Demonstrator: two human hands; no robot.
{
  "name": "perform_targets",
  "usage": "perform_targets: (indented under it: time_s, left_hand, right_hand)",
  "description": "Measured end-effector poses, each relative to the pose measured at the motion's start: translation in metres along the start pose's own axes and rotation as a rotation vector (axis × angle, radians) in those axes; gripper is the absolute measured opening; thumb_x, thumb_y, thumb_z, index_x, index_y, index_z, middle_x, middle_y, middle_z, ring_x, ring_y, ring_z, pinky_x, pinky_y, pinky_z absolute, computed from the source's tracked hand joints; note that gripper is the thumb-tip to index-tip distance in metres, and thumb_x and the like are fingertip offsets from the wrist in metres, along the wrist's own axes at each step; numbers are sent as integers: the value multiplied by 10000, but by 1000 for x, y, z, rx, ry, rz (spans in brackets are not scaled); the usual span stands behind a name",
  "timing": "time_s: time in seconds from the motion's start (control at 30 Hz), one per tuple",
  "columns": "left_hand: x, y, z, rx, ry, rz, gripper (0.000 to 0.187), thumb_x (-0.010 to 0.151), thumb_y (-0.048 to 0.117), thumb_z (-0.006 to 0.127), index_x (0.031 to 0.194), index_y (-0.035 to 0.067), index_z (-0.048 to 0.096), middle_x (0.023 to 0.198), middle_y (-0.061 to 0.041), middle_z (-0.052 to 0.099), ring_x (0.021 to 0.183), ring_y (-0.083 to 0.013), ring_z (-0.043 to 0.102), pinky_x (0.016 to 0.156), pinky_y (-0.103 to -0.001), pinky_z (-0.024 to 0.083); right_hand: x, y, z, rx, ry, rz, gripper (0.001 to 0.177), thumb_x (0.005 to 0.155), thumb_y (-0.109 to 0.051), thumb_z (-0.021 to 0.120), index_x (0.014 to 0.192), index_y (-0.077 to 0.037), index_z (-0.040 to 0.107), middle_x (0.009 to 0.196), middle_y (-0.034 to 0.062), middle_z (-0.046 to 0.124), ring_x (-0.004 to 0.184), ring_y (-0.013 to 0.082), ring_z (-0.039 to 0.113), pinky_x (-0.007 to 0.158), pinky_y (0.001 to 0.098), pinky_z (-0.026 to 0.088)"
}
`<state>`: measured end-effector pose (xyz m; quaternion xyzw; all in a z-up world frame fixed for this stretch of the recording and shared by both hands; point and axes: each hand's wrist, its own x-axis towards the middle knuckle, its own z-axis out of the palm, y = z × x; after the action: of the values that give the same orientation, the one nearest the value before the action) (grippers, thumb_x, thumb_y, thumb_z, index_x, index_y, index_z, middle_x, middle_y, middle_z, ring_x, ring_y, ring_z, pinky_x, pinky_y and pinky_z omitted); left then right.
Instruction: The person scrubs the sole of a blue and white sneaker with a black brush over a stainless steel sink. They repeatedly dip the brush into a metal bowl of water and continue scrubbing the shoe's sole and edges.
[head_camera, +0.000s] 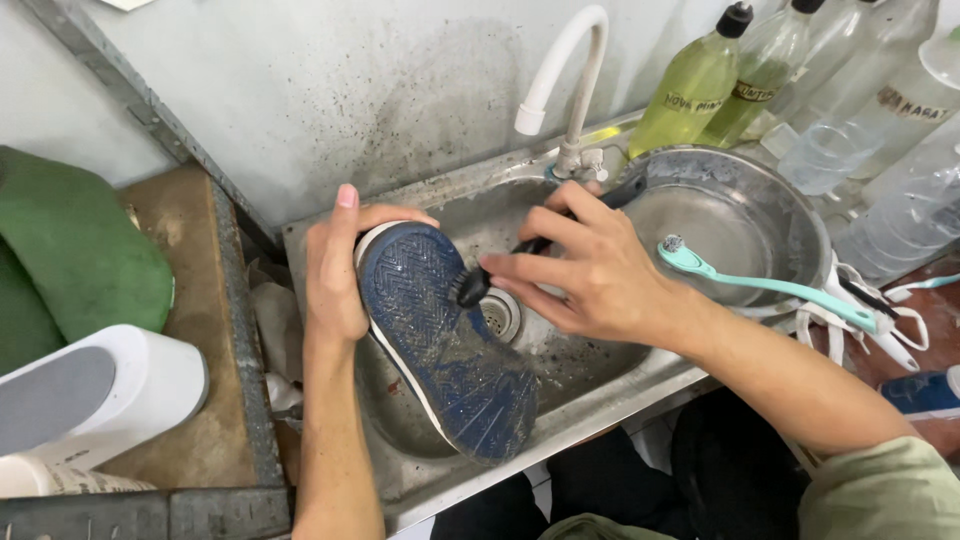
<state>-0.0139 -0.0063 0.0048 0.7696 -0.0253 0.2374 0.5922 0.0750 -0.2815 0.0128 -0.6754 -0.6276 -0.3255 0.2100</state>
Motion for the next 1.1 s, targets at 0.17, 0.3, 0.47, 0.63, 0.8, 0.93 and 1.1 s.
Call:
perform_targets:
  time_s: [0.17, 0.3, 0.47, 0.63, 0.8, 0.93, 1.1]
  left_hand:
    - [-2, 9, 0, -45, -71, 57, 849, 1221, 516, 232, 993, 56, 909, 1046, -132, 928, 1035, -233, 874, 1037, -352, 628]
    - [-6, 16, -2, -138, -132, 133, 821, 1229, 488, 242, 1007, 24, 882, 1003, -169, 897, 981, -259, 849, 1010, -371, 618]
    - [-4, 15, -1, -174, -157, 206, 810, 1246, 480, 238, 1020, 14, 862, 1026, -191, 896, 984, -286, 867, 1009, -386, 651]
    - [-9, 24, 0, -116, -156, 243, 835, 1240, 495, 215, 1014, 25, 866, 1047, -176, 905, 1011, -275, 867, 1029, -387, 632]
    - [-16, 42, 4, -107, -194, 278, 795, 1250, 450, 225, 1023, 55, 876, 1025, -141, 906, 1020, -253, 848, 1055, -374, 616]
    - [-18, 43, 7, -110, -196, 311, 786, 1264, 448, 221, 1045, 63, 869, 1039, -129, 907, 1031, -261, 865, 1095, -395, 637]
    - [-20, 49, 7, -57, -184, 317, 781, 1258, 426, 214, 1052, 74, 880, 1050, -132, 916, 1025, -251, 859, 1049, -381, 624]
  right_hand:
    - [-9, -6, -22, 40, -89, -32, 157, 1158, -280, 870, 1273, -176, 849, 1040, 62, 638, 917, 287, 522, 800, 414, 433]
    - [-44, 30, -32, 33, -84, 140, 255, 1111, -280, 910, 1252, -73, 863, 996, 80, 789, 945, 232, 632, 857, 323, 505]
    - [-105, 93, -75, -220, -384, 624, 250, 1206, -199, 778, 1371, -14, 752, 1305, 172, 835, 1123, 408, 760, 951, 547, 625]
    - [-233, 180, -66, -434, -704, 975, 356, 1146, -133, 728, 1496, -66, 748, 1302, 304, 848, 1171, 581, 787, 914, 678, 626]
    - [-244, 168, -58, -378, -889, 1218, 364, 1183, -234, 635, 1527, -200, 751, 1305, 298, 866, 1168, 585, 806, 916, 677, 636]
    - [-249, 178, -53, -294, -854, 1132, 256, 1162, -205, 682, 1371, -227, 828, 1023, 220, 910, 1044, 485, 812, 921, 548, 586]
    - [-187, 152, -79, -498, -937, 1088, 320, 1168, -237, 633, 1435, -282, 803, 1371, 115, 894, 1230, 453, 839, 936, 605, 676]
